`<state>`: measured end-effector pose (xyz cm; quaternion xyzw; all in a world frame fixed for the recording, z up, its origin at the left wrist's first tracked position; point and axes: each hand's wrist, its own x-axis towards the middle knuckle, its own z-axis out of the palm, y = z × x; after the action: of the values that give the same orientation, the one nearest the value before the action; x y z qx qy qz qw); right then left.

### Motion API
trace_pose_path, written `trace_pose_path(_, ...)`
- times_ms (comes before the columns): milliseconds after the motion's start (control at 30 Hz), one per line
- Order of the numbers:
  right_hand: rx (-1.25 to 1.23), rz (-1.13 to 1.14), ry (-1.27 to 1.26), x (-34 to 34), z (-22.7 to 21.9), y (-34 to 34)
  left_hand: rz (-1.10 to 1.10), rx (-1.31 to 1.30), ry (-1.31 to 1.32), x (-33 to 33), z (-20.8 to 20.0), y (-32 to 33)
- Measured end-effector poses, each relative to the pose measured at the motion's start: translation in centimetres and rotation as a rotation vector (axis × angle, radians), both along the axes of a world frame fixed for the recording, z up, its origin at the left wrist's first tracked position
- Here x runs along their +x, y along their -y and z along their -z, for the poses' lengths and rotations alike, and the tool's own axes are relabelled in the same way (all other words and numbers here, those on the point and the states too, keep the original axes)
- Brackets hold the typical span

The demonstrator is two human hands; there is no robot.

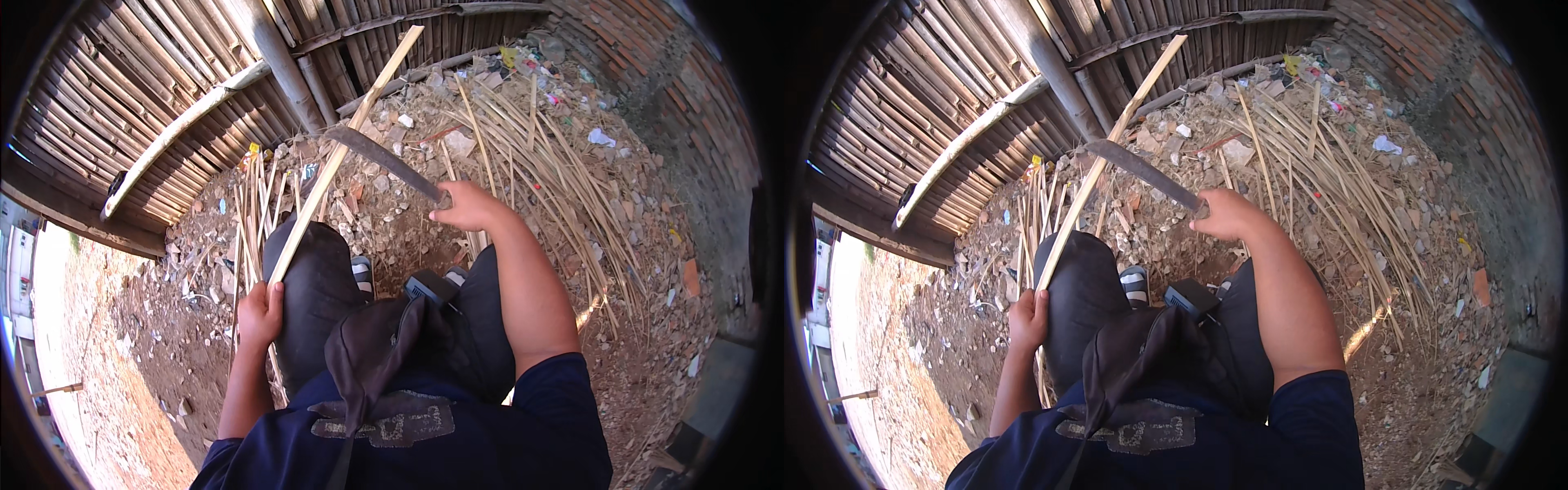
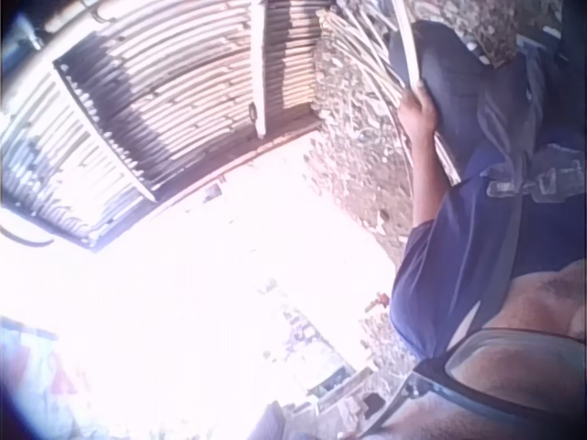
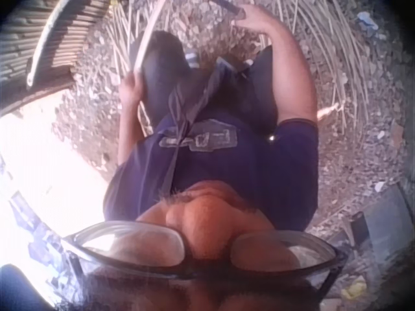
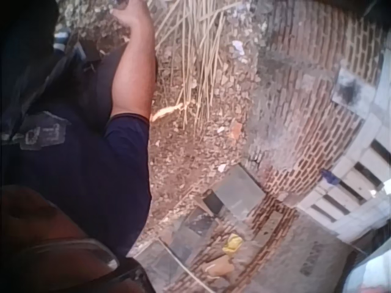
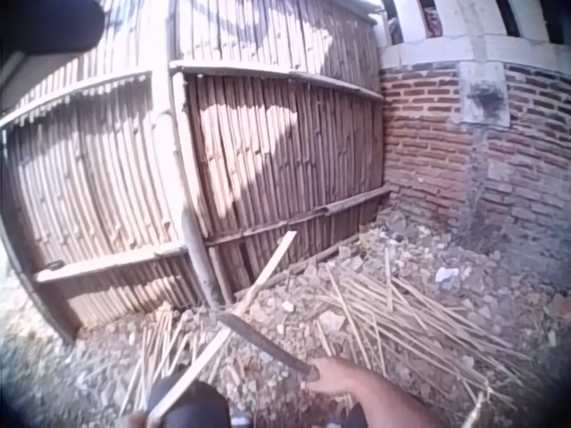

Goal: The person strips layers from a piece of bamboo by hand using a machete while sitting outdoors.

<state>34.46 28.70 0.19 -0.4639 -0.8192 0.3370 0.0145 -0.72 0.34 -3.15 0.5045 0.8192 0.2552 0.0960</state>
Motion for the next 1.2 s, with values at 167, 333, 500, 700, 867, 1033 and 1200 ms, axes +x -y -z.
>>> trace_pose_path(167, -0.024, 0.014, -0.005, -0.1, 0.1, 0.0, 0.0, 0.01, -0.004, 0.0, 0.0, 0.0)
trace_pose_path(333, -0.026, -0.003, -0.005, -0.1, 0.3, -0.2, -0.004, 0.012, 0.012, -0.1, 0.2, 0.1)
trace_pose_path(500, -0.033, -0.001, -0.01, -0.1, 0.3, -0.2, -0.001, 0.012, -0.005, 0.2, -0.2, 0.0)
trace_pose_path(700, -0.002, 0.004, -0.012, 0.0, -0.9, 0.0, -0.011, 0.019, 0.016, 0.0, 0.0, 0.1)
trace_pose_path(867, 0.104, 0.073, 0.052, 0.5, -1.8, 0.3, -0.013, 0.024, 0.029, -0.2, 0.5, 0.0)
trace_pose_path(1033, 0.069, 0.058, -0.021, 0.4, -2.8, 0.8, -0.025, 0.018, -0.003, -0.2, 0.4, 0.3)
trace_pose_path(1200, 0.062, 0.221, 0.004, 2.6, -2.3, -1.2, -0.008, -0.001, -0.006, 0.3, -0.6, -0.1)
